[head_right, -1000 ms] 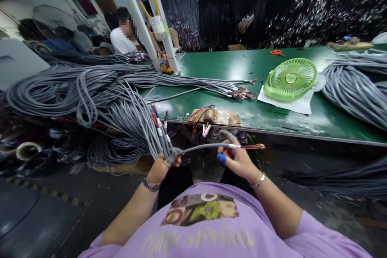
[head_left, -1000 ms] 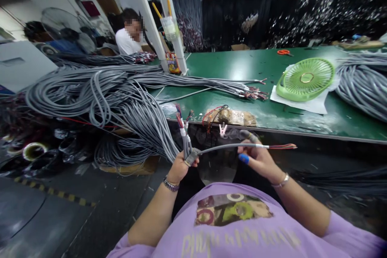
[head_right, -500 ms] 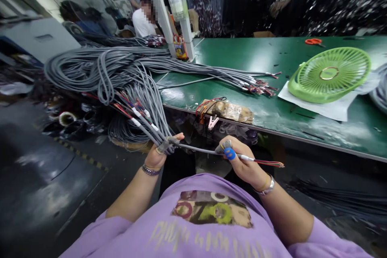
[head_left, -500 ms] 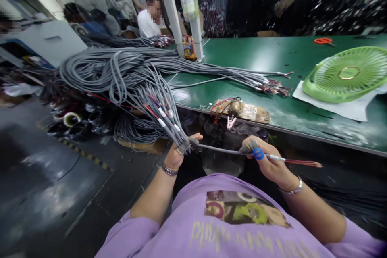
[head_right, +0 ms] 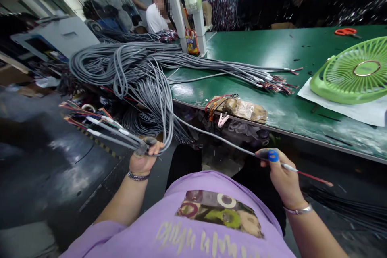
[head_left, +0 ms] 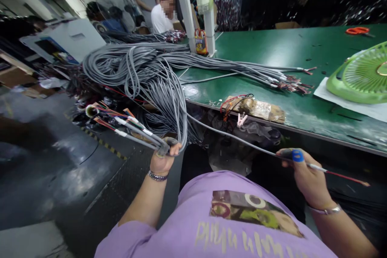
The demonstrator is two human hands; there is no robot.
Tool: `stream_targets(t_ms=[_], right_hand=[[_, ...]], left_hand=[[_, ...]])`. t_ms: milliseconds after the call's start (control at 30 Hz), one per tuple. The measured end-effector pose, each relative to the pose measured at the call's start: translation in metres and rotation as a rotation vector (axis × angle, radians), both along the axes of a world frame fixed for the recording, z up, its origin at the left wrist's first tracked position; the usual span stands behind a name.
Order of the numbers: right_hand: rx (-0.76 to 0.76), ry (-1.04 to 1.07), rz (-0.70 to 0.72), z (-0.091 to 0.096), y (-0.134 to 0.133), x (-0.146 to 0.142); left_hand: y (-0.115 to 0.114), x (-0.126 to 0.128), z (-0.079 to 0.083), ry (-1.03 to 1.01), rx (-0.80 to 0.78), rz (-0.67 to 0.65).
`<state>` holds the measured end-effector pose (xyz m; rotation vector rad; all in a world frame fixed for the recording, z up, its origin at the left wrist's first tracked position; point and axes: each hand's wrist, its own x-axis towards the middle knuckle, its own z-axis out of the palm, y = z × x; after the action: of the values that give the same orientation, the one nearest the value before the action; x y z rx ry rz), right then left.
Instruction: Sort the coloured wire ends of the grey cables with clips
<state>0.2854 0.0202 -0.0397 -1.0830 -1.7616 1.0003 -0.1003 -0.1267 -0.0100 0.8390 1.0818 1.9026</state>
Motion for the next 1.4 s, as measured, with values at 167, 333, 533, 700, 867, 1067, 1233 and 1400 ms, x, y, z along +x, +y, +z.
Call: stream_targets(t_ms=[167, 333, 533, 700, 867, 1067, 1233, 1400], right_hand=[[0.108, -0.208, 0.476, 0.017, -0.014, -0.048], [-0.023, -0.222, 0.871, 0.032, -0.010, -0.145], [0.102, 0.042, 0.895, 0.013, -0.009, -0.242], [0.131, 0.008, 0.898, 0.000, -0.020, -0.259], [0.354, -0.137, 0.746, -0.002, -0.014, -0.245], [0.362, -0.124, 0.572, -0.014, 0.011, -0.222], [0.244, 0.073, 0.512, -0.011, 0.012, -0.209], [0.087, 0.222, 0.402, 0.020, 0.005, -0.189]], left_hand=[[0.007, 0.007, 0.001, -0.029, 0.010, 0.007], [0.013, 0.016, 0.000, -0.028, -0.008, 0.003], [0.013, 0.025, -0.002, -0.045, 0.038, 0.053], [0.015, 0.031, -0.004, -0.016, 0.048, 0.081], [0.021, 0.035, -0.004, -0.034, 0.071, 0.238], [0.010, 0.013, 0.005, -0.143, 0.099, 0.409], [0.005, 0.012, -0.001, 0.133, -0.048, 0.226], [0.026, 0.035, -0.015, 0.505, -0.287, -0.065]])
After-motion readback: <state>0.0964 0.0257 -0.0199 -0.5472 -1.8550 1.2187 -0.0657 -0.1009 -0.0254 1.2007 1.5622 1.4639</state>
